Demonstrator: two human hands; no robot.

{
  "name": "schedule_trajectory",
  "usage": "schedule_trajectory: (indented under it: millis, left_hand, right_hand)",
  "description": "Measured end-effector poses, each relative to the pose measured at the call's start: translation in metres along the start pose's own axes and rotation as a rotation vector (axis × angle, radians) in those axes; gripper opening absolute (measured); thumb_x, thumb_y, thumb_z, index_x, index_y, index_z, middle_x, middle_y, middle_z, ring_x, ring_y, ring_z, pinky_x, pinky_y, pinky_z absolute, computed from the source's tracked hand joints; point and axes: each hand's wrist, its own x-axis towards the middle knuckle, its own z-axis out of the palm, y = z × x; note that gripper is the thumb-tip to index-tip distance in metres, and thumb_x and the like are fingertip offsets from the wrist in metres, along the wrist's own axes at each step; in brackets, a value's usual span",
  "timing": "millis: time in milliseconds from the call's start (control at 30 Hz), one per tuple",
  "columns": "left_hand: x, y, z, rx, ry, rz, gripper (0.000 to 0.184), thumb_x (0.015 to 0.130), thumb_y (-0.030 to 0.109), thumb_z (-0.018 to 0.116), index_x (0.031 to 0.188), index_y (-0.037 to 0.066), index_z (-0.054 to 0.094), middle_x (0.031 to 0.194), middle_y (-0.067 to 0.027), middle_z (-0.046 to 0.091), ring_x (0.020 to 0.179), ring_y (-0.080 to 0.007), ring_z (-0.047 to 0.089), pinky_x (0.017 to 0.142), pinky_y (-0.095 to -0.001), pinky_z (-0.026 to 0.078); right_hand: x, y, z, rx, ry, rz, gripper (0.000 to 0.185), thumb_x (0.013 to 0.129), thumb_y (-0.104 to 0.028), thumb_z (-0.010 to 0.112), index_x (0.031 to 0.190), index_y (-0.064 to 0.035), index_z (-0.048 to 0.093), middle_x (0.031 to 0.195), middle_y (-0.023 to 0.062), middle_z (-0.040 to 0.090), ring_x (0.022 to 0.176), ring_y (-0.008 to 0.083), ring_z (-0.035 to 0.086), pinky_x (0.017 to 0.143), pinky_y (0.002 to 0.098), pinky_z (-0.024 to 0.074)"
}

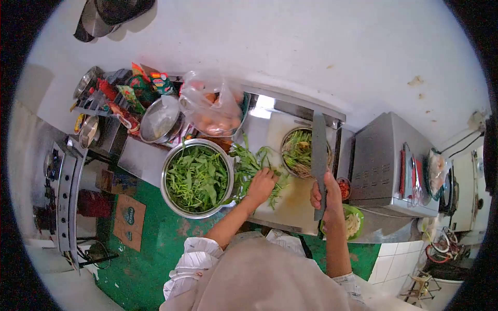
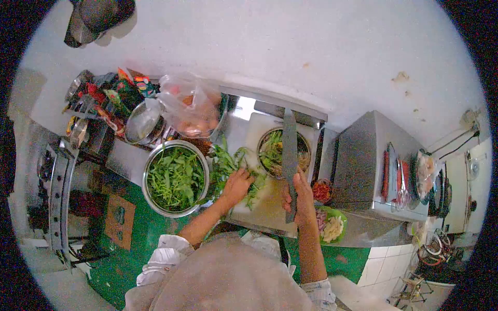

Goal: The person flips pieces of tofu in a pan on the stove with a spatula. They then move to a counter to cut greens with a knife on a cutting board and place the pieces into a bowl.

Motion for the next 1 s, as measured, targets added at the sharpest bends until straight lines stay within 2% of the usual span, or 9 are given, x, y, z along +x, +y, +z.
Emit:
schedule_trajectory:
  millis: [433, 500, 533, 633, 700, 733, 833, 900, 1000]
  left_hand:
    - [0.003, 0.010, 0.002, 0.002, -0.018, 0.127, 0.024, 0.076, 0.011, 0.054, 0.096, 0.008, 0.065, 0.104, -0.0109, 0.057, 0.110, -0.0263, 0.048, 0.093, -0.0388, 0.041]
    - [0.002, 0.008, -0.006, -0.138, 0.063, 0.096, 0.025, 0.075, 0.012, 0.059, 0.099, 0.005, 0.062, 0.107, -0.0159, 0.057, 0.110, -0.0324, 0.051, 0.095, -0.0428, 0.042]
    - [0.001, 0.009, -0.011, -0.137, 0.065, 0.090, 0.025, 0.075, 0.012, 0.059, 0.099, 0.005, 0.062, 0.107, -0.0159, 0.057, 0.110, -0.0324, 0.051, 0.095, -0.0428, 0.042]
    - [0.000, 0.013, -0.043, -0.266, 0.375, -0.135, 0.018, 0.077, 0.005, 0.061, 0.094, 0.005, 0.063, 0.099, -0.0149, 0.061, 0.097, -0.0280, 0.058, 0.086, -0.0372, 0.047]
    - [-0.007, 0.008, -0.085, -0.754, 0.491, -0.457, 0.017, 0.078, 0.000, 0.060, 0.094, 0.003, 0.060, 0.088, -0.0125, 0.064, 0.078, -0.0211, 0.063, 0.075, -0.0308, 0.050]
    - [-0.013, 0.001, -0.091, -0.747, 0.498, -0.464, 0.017, 0.078, 0.000, 0.060, 0.094, 0.003, 0.060, 0.088, -0.0125, 0.064, 0.078, -0.0211, 0.063, 0.075, -0.0308, 0.050]
    - [-0.037, -0.016, -0.106, -1.361, 0.822, -0.641, 0.013, 0.080, -0.003, 0.059, 0.093, 0.001, 0.056, 0.089, -0.0093, 0.065, 0.075, -0.0109, 0.061, 0.071, -0.0235, 0.049]
    - [-0.054, -0.020, -0.112, -1.517, 0.931, -0.708, 0.015, 0.082, -0.003, 0.058, 0.096, 0.001, 0.055, 0.090, -0.0101, 0.065, 0.077, -0.0127, 0.062, 0.072, -0.0234, 0.050]
    - [-0.077, -0.020, -0.119, -1.773, 1.042, -0.707, 0.016, 0.083, -0.003, 0.058, 0.098, 0.002, 0.054, 0.090, -0.0098, 0.065, 0.077, -0.0135, 0.062, 0.071, -0.0240, 0.050]
  right_hand:
    - [0.008, 0.000, -0.014, -0.056, -0.087, 0.037, 0.041, 0.097, -0.034, 0.044, 0.130, -0.0103, 0.038, 0.050, -0.0002, 0.035, 0.036, 0.0090, 0.034, 0.034, 0.0225, 0.0296]
    - [0.011, 0.003, -0.016, -0.080, -0.100, 0.027, 0.043, 0.097, -0.035, 0.044, 0.131, -0.0097, 0.037, 0.050, 0.0000, 0.035, 0.036, 0.0090, 0.034, 0.034, 0.0222, 0.0299]
    - [0.011, 0.004, -0.017, -0.104, -0.108, 0.016, 0.046, 0.096, -0.035, 0.045, 0.133, -0.0090, 0.036, 0.050, 0.0003, 0.035, 0.036, 0.0090, 0.035, 0.034, 0.0220, 0.0301]
    - [0.009, 0.007, -0.014, -0.148, -0.092, 0.029, 0.047, 0.096, -0.038, 0.044, 0.133, -0.0101, 0.035, 0.050, 0.0006, 0.036, 0.036, 0.0096, 0.035, 0.034, 0.0224, 0.0306]
    - [0.004, 0.010, -0.006, -0.144, -0.149, 0.043, 0.045, 0.096, -0.039, 0.043, 0.130, -0.0105, 0.036, 0.050, 0.0010, 0.037, 0.036, 0.0099, 0.035, 0.034, 0.0227, 0.0310]
    - [0.001, 0.012, 0.000, -0.137, -0.199, 0.058, 0.044, 0.096, -0.040, 0.042, 0.128, -0.0109, 0.037, 0.051, 0.0013, 0.038, 0.036, 0.0103, 0.035, 0.034, 0.0231, 0.0314]
    - [-0.006, 0.026, 0.022, -0.002, -0.333, 0.204, 0.038, 0.096, -0.040, 0.040, 0.120, -0.0105, 0.040, 0.052, 0.0023, 0.040, 0.037, 0.0113, 0.036, 0.034, 0.0235, 0.0316]
    - [-0.007, 0.041, 0.043, 0.046, -0.380, 0.281, 0.036, 0.097, -0.041, 0.039, 0.114, -0.0097, 0.042, 0.053, 0.0031, 0.040, 0.038, 0.0120, 0.037, 0.034, 0.0236, 0.0317]
    - [-0.005, 0.059, 0.078, 0.137, -0.676, 0.405, 0.036, 0.097, -0.044, 0.038, 0.103, -0.0097, 0.045, 0.052, 0.0031, 0.040, 0.038, 0.0127, 0.038, 0.036, 0.0251, 0.0327]
